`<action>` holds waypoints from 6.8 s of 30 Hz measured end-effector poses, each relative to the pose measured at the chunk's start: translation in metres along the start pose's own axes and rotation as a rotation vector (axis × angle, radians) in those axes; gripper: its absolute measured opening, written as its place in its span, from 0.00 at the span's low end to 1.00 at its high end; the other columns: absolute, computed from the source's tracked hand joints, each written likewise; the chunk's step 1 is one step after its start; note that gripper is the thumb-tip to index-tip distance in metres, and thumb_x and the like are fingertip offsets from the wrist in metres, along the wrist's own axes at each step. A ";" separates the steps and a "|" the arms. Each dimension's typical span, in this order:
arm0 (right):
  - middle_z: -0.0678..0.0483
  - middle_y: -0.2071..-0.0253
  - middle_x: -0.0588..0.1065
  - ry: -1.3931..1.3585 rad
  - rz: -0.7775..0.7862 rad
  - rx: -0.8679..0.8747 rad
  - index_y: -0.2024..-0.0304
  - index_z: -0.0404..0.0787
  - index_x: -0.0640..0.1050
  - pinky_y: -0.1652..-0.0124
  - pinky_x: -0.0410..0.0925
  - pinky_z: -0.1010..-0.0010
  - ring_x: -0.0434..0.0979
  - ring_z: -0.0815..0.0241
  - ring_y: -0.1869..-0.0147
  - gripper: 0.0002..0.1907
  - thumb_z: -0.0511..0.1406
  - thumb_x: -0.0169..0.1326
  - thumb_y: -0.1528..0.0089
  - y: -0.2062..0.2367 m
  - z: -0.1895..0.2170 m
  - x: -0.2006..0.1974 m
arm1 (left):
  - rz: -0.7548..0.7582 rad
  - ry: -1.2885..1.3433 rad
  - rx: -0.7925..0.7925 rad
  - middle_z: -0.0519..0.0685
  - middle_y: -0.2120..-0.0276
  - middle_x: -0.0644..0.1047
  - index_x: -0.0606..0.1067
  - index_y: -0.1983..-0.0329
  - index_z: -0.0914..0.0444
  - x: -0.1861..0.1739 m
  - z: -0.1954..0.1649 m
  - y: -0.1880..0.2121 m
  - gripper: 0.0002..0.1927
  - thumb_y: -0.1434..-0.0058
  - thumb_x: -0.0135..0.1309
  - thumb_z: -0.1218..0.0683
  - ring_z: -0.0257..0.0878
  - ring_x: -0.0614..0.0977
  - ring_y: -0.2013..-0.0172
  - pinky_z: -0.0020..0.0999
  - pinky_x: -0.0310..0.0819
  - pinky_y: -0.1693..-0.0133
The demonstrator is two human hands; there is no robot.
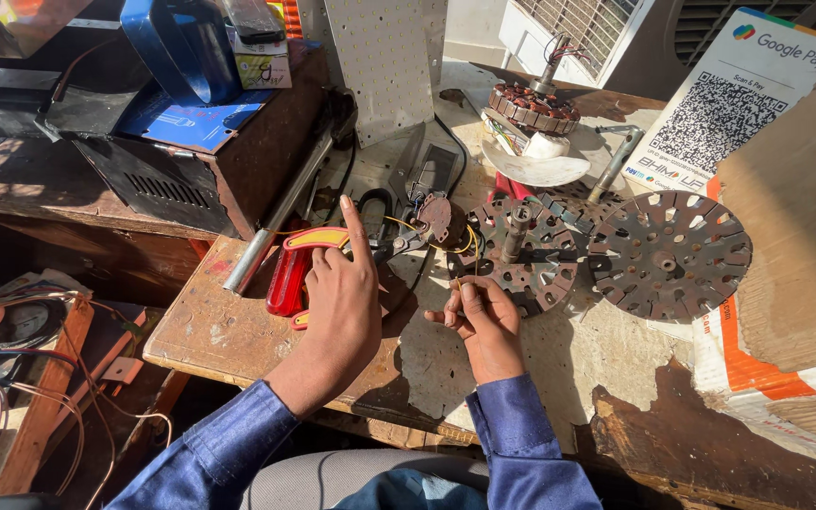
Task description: The person handles a small black box, then uses a screwdriver and pliers to work on a cylindrical electrical component with wires. They strip wire insulation and adjust connections on the component while seated at a cluttered workbench.
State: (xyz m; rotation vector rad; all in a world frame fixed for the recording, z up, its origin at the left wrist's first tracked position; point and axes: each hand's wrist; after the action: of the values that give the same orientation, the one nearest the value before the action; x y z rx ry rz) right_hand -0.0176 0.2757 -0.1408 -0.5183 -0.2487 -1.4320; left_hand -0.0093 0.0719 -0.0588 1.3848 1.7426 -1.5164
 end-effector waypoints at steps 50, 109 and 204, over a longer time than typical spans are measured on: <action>0.61 0.84 0.57 -0.022 -0.239 0.122 0.73 0.39 0.72 0.83 0.59 0.68 0.54 0.68 0.85 0.08 0.28 0.49 0.37 -0.002 -0.002 0.004 | 0.116 0.385 0.828 0.59 0.50 0.74 0.62 0.33 0.69 0.025 0.007 -0.037 0.34 0.46 0.51 0.66 0.54 0.77 0.48 0.44 0.74 0.49; 0.59 0.77 0.69 0.149 -0.257 0.038 0.67 0.35 0.78 0.73 0.58 0.75 0.65 0.70 0.74 0.10 0.36 0.53 0.36 -0.016 -0.011 -0.005 | 0.100 1.367 -0.031 0.49 0.55 0.78 0.69 0.43 0.66 0.069 -0.023 -0.019 0.16 0.32 0.55 0.61 0.32 0.80 0.52 0.28 0.76 0.48; 0.59 0.75 0.71 0.200 -0.269 0.013 0.42 0.30 0.75 0.72 0.64 0.72 0.69 0.67 0.75 0.19 0.35 0.52 0.32 0.007 -0.007 0.009 | 0.232 -0.168 0.565 0.83 0.33 0.51 0.34 0.22 0.61 -0.018 -0.021 0.008 0.66 0.60 0.60 0.67 0.75 0.66 0.37 0.55 0.69 0.44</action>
State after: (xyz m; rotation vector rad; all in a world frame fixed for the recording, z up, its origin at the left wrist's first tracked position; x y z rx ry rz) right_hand -0.0103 0.2651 -0.1441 -0.3354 -0.1713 -1.7301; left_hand 0.0108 0.0835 -0.0417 1.5896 1.0454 -2.0069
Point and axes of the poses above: each hand's wrist, its own y-axis away from the middle knuckle, its own x-axis out of the palm, z = x × y
